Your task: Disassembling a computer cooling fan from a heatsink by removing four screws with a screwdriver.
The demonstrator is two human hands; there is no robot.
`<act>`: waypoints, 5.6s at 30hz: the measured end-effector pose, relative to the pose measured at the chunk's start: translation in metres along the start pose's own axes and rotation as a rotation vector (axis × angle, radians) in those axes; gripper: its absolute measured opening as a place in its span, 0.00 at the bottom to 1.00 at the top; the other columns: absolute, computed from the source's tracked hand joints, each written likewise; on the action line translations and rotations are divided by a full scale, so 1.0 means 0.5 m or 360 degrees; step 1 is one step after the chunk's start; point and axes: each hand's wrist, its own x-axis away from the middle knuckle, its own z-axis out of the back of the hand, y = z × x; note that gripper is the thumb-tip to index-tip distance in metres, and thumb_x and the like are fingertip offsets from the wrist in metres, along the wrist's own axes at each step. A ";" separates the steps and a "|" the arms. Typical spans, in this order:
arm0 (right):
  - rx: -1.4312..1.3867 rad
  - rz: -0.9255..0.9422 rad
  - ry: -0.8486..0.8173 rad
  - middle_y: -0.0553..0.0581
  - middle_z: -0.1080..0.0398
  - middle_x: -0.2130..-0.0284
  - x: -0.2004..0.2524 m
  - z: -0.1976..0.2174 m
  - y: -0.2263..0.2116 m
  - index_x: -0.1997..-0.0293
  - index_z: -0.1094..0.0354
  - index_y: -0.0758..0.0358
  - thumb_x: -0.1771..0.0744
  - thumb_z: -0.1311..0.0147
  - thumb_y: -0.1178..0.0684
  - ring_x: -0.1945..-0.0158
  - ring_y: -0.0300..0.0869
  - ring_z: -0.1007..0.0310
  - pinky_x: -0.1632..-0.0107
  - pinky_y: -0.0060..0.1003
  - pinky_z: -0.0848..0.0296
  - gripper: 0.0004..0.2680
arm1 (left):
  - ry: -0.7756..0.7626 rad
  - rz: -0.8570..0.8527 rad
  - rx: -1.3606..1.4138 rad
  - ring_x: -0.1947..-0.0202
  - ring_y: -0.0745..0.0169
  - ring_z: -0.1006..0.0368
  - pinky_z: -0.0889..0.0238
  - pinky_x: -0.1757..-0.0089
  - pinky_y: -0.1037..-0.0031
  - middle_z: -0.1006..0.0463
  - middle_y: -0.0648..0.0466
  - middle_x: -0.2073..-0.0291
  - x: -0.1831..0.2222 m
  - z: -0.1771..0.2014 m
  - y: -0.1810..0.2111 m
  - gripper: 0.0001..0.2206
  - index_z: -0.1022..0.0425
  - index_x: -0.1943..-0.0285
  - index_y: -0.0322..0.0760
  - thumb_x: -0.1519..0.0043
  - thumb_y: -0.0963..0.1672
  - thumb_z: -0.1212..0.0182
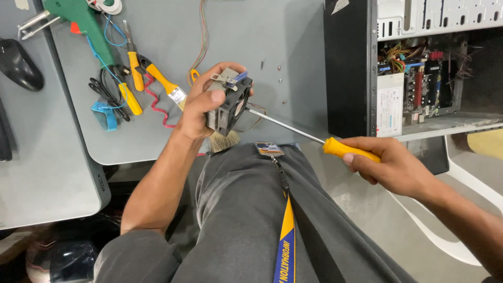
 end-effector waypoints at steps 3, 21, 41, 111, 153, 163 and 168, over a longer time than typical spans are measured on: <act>0.0068 0.0010 0.0074 0.56 0.31 0.78 0.007 -0.005 0.004 0.37 0.22 0.57 0.35 0.44 0.48 0.78 0.42 0.42 0.74 0.36 0.40 0.18 | -0.0023 -0.0016 -0.0001 0.61 0.59 0.22 0.33 0.68 0.76 0.21 0.41 0.59 0.001 -0.002 -0.002 0.32 0.32 0.39 0.30 0.48 0.53 0.32; 0.0546 0.0539 0.0385 0.51 0.19 0.51 -0.001 -0.033 0.068 0.40 0.25 0.56 0.35 0.44 0.45 0.60 0.38 0.21 0.59 0.34 0.29 0.18 | -0.0066 -0.0054 0.0057 0.64 0.64 0.25 0.35 0.70 0.79 0.20 0.40 0.56 0.013 0.000 -0.010 0.34 0.33 0.39 0.30 0.50 0.53 0.29; 0.1463 0.1511 0.0803 0.49 0.31 0.72 -0.032 -0.014 0.095 0.40 0.27 0.59 0.33 0.39 0.50 0.78 0.42 0.34 0.79 0.39 0.36 0.15 | 0.0006 -0.0011 -0.0480 0.62 0.73 0.33 0.41 0.61 0.80 0.25 0.59 0.61 0.017 -0.006 -0.022 0.30 0.26 0.44 0.39 0.51 0.56 0.35; 0.1794 0.0196 0.0383 0.55 0.20 0.57 -0.115 0.047 -0.145 0.36 0.28 0.44 0.33 0.50 0.44 0.61 0.56 0.21 0.57 0.53 0.24 0.18 | 0.0694 -0.0206 -0.2274 0.45 0.46 0.35 0.36 0.48 0.58 0.32 0.48 0.42 -0.100 0.064 -0.400 0.39 0.38 0.28 0.37 0.44 0.55 0.27; 0.0212 0.0332 0.1057 0.53 0.22 0.56 -0.073 0.014 0.149 0.44 0.23 0.56 0.33 0.41 0.52 0.61 0.39 0.29 0.56 0.33 0.34 0.12 | -0.0287 -0.0118 -0.3204 0.73 0.50 0.22 0.41 0.61 0.58 0.18 0.55 0.74 -0.255 0.058 -0.546 0.07 0.23 0.64 0.50 0.47 0.43 0.45; -0.0049 0.0413 0.1130 0.57 0.24 0.52 -0.061 -0.012 0.152 0.45 0.24 0.62 0.33 0.41 0.55 0.56 0.42 0.27 0.53 0.33 0.30 0.12 | 0.0025 -0.0355 -0.3359 0.61 0.51 0.31 0.39 0.61 0.63 0.27 0.53 0.62 -0.286 0.102 -0.402 0.24 0.30 0.56 0.45 0.47 0.59 0.28; -0.0242 0.0713 0.1198 0.64 0.26 0.60 -0.081 -0.028 0.156 0.44 0.24 0.66 0.34 0.38 0.59 0.62 0.44 0.29 0.59 0.35 0.30 0.12 | -0.0857 -0.0695 -0.2958 0.35 0.45 0.43 0.51 0.43 0.51 0.35 0.46 0.34 -0.333 0.146 -0.337 0.24 0.30 0.35 0.53 0.39 0.55 0.34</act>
